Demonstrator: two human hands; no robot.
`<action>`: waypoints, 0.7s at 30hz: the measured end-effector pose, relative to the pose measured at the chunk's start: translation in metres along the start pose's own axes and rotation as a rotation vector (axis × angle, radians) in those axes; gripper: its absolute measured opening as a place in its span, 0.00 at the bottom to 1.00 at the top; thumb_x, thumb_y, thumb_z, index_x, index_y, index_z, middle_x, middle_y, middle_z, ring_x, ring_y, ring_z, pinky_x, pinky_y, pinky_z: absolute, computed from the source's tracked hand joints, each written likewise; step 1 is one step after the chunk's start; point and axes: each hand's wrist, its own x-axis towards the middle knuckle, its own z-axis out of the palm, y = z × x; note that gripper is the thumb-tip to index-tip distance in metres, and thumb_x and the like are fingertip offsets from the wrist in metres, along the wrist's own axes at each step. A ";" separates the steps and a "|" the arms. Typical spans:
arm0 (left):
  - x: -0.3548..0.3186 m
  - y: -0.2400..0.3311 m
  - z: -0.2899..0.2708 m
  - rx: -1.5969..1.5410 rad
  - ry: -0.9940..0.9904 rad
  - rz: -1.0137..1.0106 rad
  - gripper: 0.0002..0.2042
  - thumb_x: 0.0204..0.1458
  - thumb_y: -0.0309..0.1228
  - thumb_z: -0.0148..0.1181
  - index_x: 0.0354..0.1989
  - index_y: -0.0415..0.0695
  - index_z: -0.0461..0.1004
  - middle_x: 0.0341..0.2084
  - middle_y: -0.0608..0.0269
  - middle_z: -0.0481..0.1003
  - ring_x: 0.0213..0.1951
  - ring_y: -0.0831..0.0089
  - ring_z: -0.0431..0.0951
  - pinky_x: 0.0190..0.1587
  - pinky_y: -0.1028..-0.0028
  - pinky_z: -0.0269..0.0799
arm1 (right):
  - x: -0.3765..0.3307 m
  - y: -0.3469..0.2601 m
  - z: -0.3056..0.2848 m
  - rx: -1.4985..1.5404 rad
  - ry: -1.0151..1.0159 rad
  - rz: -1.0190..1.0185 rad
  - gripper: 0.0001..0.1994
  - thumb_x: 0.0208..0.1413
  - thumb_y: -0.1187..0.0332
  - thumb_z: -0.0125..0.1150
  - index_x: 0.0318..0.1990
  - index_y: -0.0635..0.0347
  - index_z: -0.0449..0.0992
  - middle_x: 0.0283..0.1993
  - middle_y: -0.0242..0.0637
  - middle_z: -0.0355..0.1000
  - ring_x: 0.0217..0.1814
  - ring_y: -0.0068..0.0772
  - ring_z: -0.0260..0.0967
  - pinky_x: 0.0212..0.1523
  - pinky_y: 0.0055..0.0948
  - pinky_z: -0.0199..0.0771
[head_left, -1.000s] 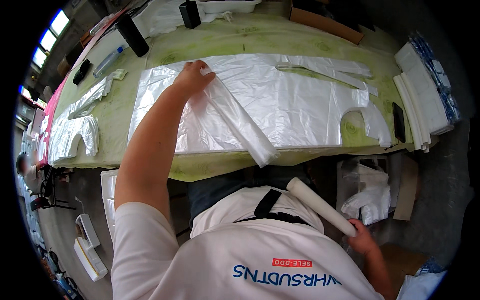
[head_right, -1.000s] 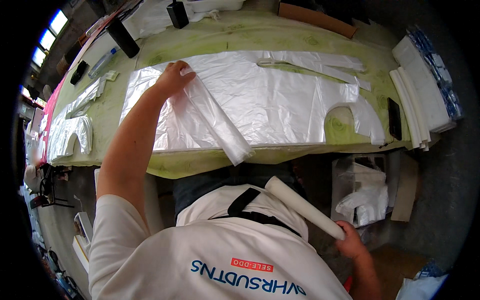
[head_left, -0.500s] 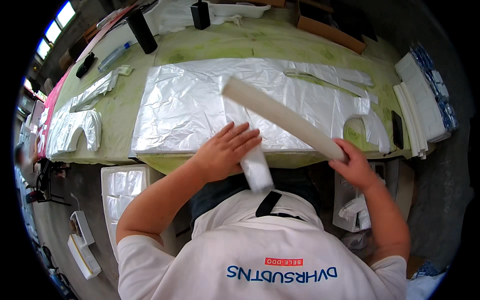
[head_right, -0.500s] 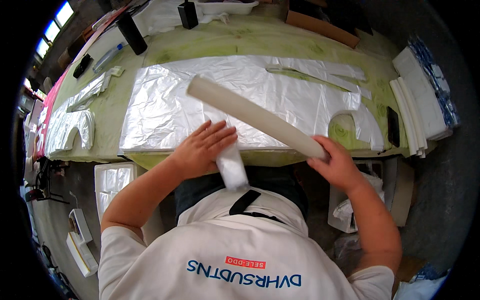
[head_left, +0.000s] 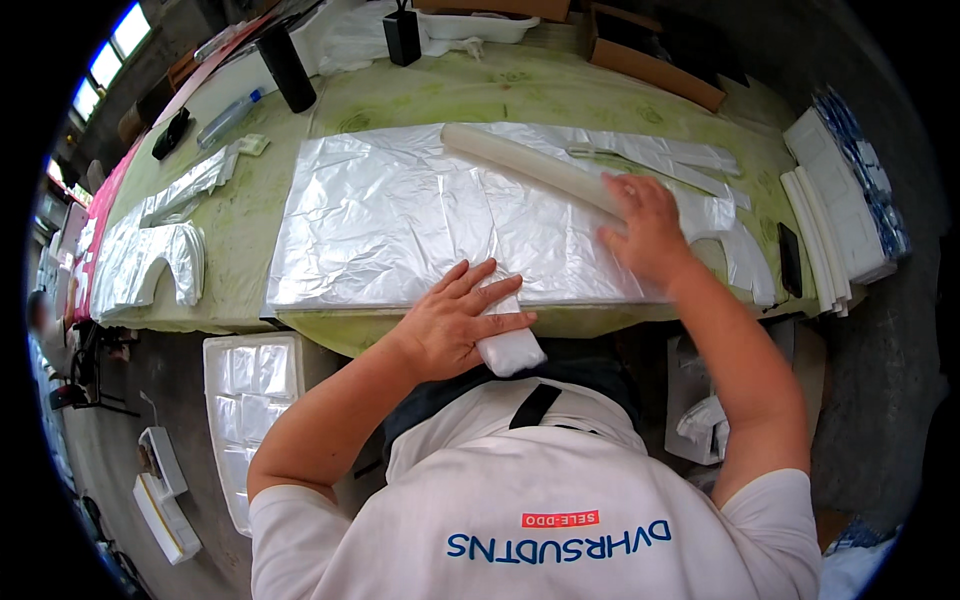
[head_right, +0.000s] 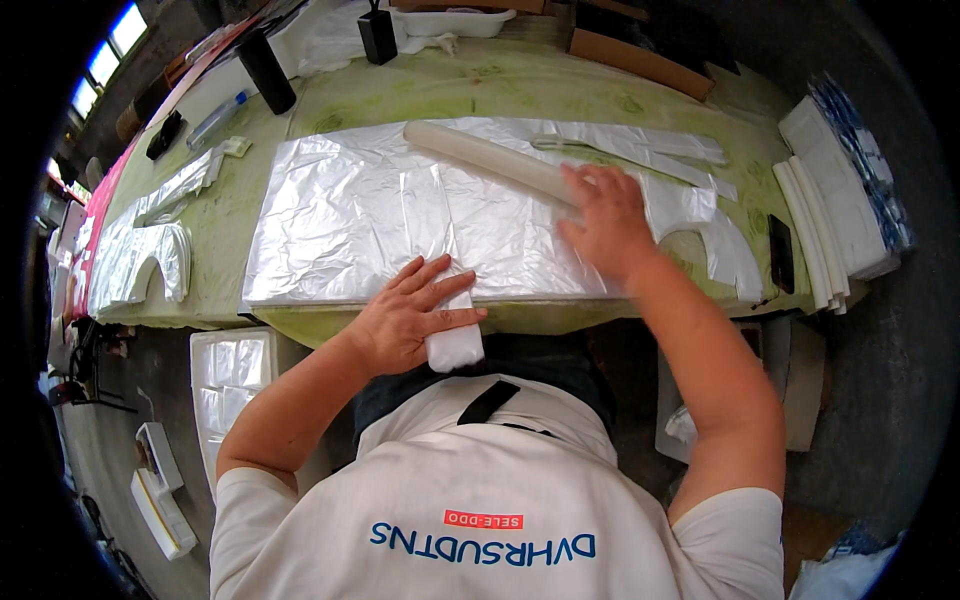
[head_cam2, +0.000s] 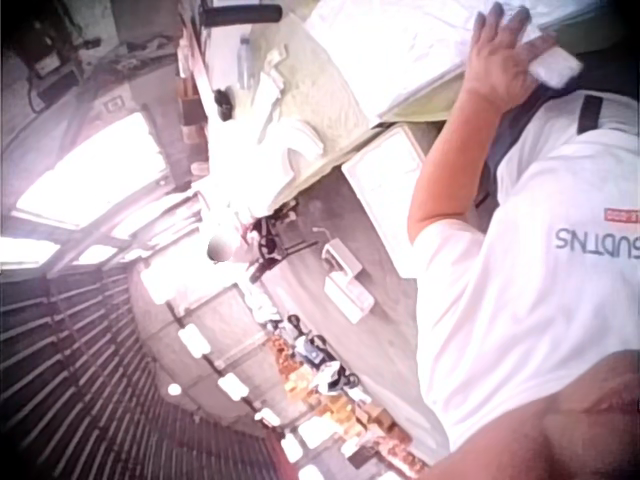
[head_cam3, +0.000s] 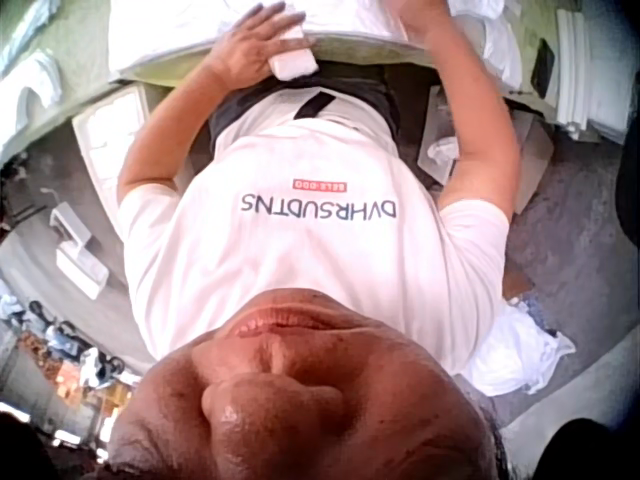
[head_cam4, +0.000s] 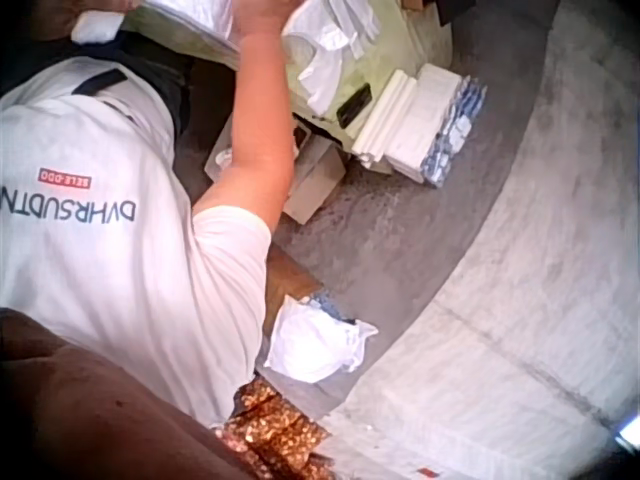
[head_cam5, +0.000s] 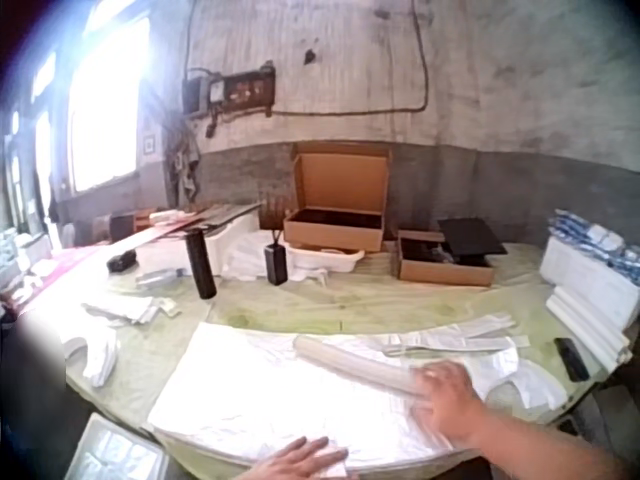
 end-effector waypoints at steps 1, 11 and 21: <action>0.000 -0.001 -0.001 -0.038 -0.005 -0.001 0.23 0.56 0.33 0.58 0.62 0.64 0.75 0.72 0.58 0.59 0.74 0.50 0.53 0.75 0.49 0.43 | -0.004 -0.015 -0.002 0.063 0.022 -0.082 0.31 0.46 0.60 0.71 0.61 0.52 0.74 0.62 0.43 0.70 0.65 0.50 0.63 0.68 0.48 0.60; 0.002 -0.007 0.001 -0.510 0.257 -0.043 0.30 0.60 0.37 0.60 0.72 0.50 0.62 0.64 0.48 0.67 0.67 0.49 0.63 0.69 0.55 0.58 | 0.000 -0.114 0.024 0.709 -0.285 -0.196 0.18 0.49 0.68 0.69 0.49 0.58 0.81 0.44 0.41 0.79 0.49 0.40 0.75 0.55 0.40 0.71; 0.005 -0.011 -0.007 -0.207 0.346 -0.673 0.45 0.51 0.38 0.70 0.75 0.42 0.49 0.44 0.54 0.75 0.52 0.56 0.74 0.62 0.57 0.64 | 0.058 -0.123 0.033 0.713 -0.679 0.456 0.16 0.52 0.59 0.64 0.40 0.64 0.82 0.38 0.48 0.81 0.41 0.46 0.79 0.46 0.41 0.77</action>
